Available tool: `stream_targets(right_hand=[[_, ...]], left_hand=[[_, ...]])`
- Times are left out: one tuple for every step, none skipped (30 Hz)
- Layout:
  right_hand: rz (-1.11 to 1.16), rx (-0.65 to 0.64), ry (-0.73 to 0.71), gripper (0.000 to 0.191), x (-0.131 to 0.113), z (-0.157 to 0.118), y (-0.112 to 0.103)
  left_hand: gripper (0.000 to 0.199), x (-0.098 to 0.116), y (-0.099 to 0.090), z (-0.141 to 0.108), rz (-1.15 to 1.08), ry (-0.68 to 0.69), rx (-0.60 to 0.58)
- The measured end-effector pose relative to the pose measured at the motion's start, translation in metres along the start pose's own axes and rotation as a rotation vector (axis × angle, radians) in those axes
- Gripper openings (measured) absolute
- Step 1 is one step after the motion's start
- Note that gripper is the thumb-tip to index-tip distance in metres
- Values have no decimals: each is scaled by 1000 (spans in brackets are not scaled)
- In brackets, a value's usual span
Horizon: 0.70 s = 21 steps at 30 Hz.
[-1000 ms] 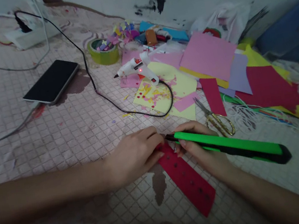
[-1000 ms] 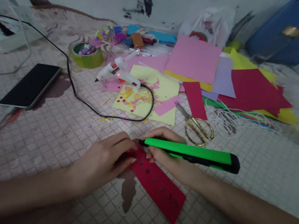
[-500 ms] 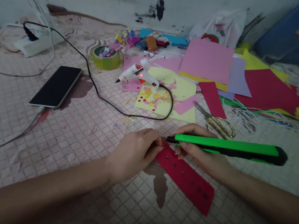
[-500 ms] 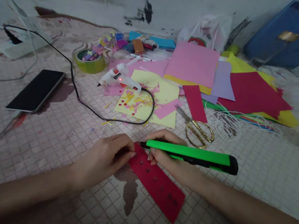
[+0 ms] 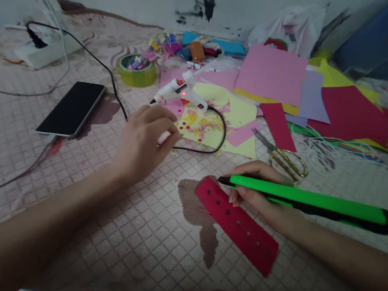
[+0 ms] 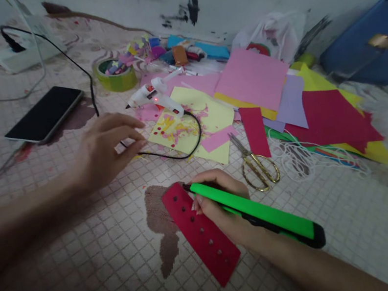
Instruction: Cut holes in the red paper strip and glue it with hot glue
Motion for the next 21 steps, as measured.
stream_targets(right_hand=[[13,2,-11,9,1,-1,-1],[33,1,-20,9,2,-1,-3],[59,2,-32,9,2,-1,-5],[89,5,-43,9,4,-1,-7],[116,14,-54,10,5,0,-10],[135,27,-59,11,7,1,-13],[144,41,-60,12,8,2,-16],[145,56,-60,12,10,3,-18],[139,64,-58,12,11,4,-19],[131,66,-58,13,11,5,-20],[122,65,-61,13,11,5,-19],[114,62,-66,13,11,5,-19],[106,60,-74,12,9,5,-18],[99,57,-84,12,8,4,-17],[96,55,-96,11,6,3,-16],[99,50,-105,11,5,3,-15],[109,44,-114,11,3,2,-15],[124,39,-121,11,1,1,-14],[140,33,-125,12,0,1,-14],[151,31,-129,13,-1,0,-14],[154,36,-137,14,-3,0,-16]], left_hand=[[14,7,6,-4,-86,22,-55],[12,19,13,-9,-202,60,-114],[11,30,23,-15,-296,76,-205],[14,42,30,-21,-386,100,-274],[18,53,34,-27,-479,127,-321],[22,63,40,-32,-543,145,-387],[27,69,45,-37,-578,155,-435],[32,74,49,-40,-592,169,-469],[36,76,52,-42,-584,177,-493],[39,77,55,-43,-559,182,-505],[40,76,57,-43,-524,183,-512],[40,74,59,-43,-486,175,-519],[38,72,61,-43,-449,157,-528],[36,69,63,-43,-420,131,-539],[34,67,65,-43,-401,101,-551],[33,65,66,-43,-391,71,-562],[33,64,67,-43,-389,43,-569],[35,63,68,-42,-390,18,-573],[36,62,68,-42,-393,-1,-571],[38,62,68,-41,-396,-18,-566],[39,61,67,-39,-400,-36,-559]])
Point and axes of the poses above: each hand's wrist, its own z-axis towards the middle knuckle, its own y-axis out of the palm, x = y × z, the point moved 10 cm from there along z, towards the middle knuckle, and after that the axes turned 8 degrees about x, right-handed, at the moved point
